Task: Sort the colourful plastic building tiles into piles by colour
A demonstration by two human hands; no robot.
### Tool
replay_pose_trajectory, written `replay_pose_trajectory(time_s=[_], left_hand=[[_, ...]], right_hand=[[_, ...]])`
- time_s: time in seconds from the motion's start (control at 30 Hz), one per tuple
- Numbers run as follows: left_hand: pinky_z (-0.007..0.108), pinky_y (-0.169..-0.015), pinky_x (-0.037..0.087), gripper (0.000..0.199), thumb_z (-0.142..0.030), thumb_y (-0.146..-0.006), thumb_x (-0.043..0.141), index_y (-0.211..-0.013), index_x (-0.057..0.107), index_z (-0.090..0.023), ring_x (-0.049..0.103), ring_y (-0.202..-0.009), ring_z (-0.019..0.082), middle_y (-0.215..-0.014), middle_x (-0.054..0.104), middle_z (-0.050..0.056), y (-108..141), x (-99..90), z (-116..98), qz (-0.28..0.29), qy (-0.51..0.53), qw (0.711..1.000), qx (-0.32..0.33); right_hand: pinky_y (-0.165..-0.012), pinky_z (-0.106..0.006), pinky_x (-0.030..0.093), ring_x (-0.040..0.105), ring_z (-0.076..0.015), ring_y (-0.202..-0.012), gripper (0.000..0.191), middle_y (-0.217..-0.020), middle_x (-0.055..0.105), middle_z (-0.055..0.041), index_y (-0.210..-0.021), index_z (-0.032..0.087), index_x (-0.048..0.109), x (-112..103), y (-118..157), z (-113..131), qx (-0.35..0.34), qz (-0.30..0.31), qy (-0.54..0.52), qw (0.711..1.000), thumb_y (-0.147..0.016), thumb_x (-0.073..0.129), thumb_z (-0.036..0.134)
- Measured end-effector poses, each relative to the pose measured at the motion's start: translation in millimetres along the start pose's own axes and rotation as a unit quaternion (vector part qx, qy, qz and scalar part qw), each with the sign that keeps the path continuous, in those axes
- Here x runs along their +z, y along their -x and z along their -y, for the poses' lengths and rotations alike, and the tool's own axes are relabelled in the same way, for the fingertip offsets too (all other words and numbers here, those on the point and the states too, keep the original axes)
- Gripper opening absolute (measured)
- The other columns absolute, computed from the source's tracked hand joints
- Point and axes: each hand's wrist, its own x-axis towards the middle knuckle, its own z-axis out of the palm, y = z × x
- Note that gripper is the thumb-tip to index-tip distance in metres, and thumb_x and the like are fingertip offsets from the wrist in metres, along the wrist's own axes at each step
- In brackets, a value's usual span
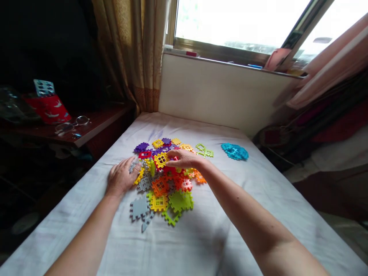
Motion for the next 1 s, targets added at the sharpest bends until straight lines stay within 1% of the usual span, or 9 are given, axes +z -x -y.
replay_pose_trajectory(time_s=[0.13,0.27,0.33,0.4,0.5,0.6,0.67,0.83,1.0], left_hand=[[0.044,-0.109,0.04,0.05,-0.049,-0.092,0.033,-0.12,0.066,-0.022,0.063,-0.118,0.024,-0.125,0.07,0.009,0.4,-8.0,-4.0,0.03,0.032,0.998,0.033],[0.037,-0.106,0.044,0.052,-0.052,-0.09,0.035,-0.12,0.066,-0.022,0.064,-0.117,0.022,-0.124,0.07,0.007,6.2,-15.8,-10.3,0.08,0.082,0.989,0.091],[0.038,-0.11,0.042,0.057,-0.054,-0.09,0.035,-0.125,0.064,-0.02,0.059,-0.124,0.023,-0.131,0.066,0.009,13.2,-17.9,-13.7,0.088,0.107,0.985,0.103],[0.04,-0.115,0.037,0.062,-0.056,-0.09,0.036,-0.132,0.059,-0.016,0.052,-0.133,0.024,-0.139,0.06,0.012,24.9,-18.2,-17.7,0.085,0.133,0.982,0.105],[0.045,-0.118,0.032,0.072,-0.061,-0.089,0.041,-0.143,0.047,-0.013,0.039,-0.143,0.028,-0.153,0.043,0.018,51.3,-15.8,-27.4,0.09,0.162,0.977,0.104],[0.048,-0.118,0.03,0.085,-0.062,-0.083,0.057,-0.151,0.035,-0.017,0.027,-0.149,0.032,-0.162,0.024,0.018,79.4,-11.2,-40.2,0.101,0.177,0.97,0.129],[0.047,-0.118,0.031,0.089,-0.056,-0.079,0.066,-0.153,0.031,-0.022,0.028,-0.149,0.031,-0.164,0.021,0.016,91.9,-8.6,-45.9,0.091,0.191,0.964,0.161],[0.043,-0.115,0.039,0.062,-0.037,-0.086,0.06,-0.144,0.044,-0.022,0.047,-0.138,0.026,-0.151,0.046,0.012,99.1,-10.5,-35.2,-0.015,0.194,0.97,0.143],[0.045,-0.104,0.049,0.034,-0.033,-0.086,0.058,-0.118,0.065,-0.024,0.064,-0.115,0.025,-0.124,0.068,0.008,109.7,-17.2,-19.8,-0.054,0.133,0.982,0.119]], right_hand=[[-0.082,-0.027,0.049,0.067,-0.0168,-0.092,0.023,-0.101,0.075,-0.0012,-0.095,0.025,0.074,19.1,55.8,16.9,-0.006,-0.064,-0.065,0.996,-0.088,0.06,0.04],[-0.089,-0.031,0.053,0.068,-0.0181,-0.098,0.024,-0.104,0.075,-0.0032,-0.098,0.025,0.073,58.0,103.1,11.9,0.07,-0.288,-0.1,0.95,-0.091,0.053,0.036],[-0.093,-0.035,0.053,0.068,-0.0205,-0.104,0.023,-0.108,0.074,-0.0053,-0.1,0.025,0.073,82.2,119.8,8.0,0.114,-0.357,-0.073,0.924,-0.089,0.054,0.035],[-0.099,-0.037,0.051,0.066,-0.0225,-0.111,0.026,-0.115,0.072,-0.0075,-0.105,0.024,0.072,106.6,131.7,8.6,0.119,-0.377,-0.043,0.917,-0.086,0.058,0.035],[-0.104,-0.039,0.049,0.061,-0.024,-0.12,0.039,-0.127,0.067,-0.0081,-0.118,0.026,0.069,138.0,140.4,18.4,0.086,-0.36,-0.009,0.929,-0.082,0.066,0.039],[-0.105,-0.043,0.048,0.058,-0.0272,-0.124,0.05,-0.132,0.064,-0.0089,-0.121,0.026,0.068,156.6,139.3,26.7,0.061,-0.346,0.034,0.936,-0.074,0.075,0.039],[-0.103,-0.043,0.048,0.06,-0.0266,-0.119,0.042,-0.126,0.067,-0.0103,-0.118,0.024,0.069,161.9,136.3,24.3,0.073,-0.373,0.039,0.924,-0.077,0.071,0.033],[-0.102,-0.043,0.049,0.063,-0.0244,-0.112,0.031,-0.116,0.071,-0.0108,-0.113,0.02,0.069,165.9,135.4,1.6,0.104,-0.471,-0.001,0.876,-0.085,0.059,0.027],[-0.099,-0.041,0.05,0.065,-0.023,-0.108,0.028,-0.113,0.072,-0.0102,-0.108,0.02,0.069,170.0,138.3,-2.7,0.081,-0.485,-0.017,0.871,-0.084,0.056,0.025]])
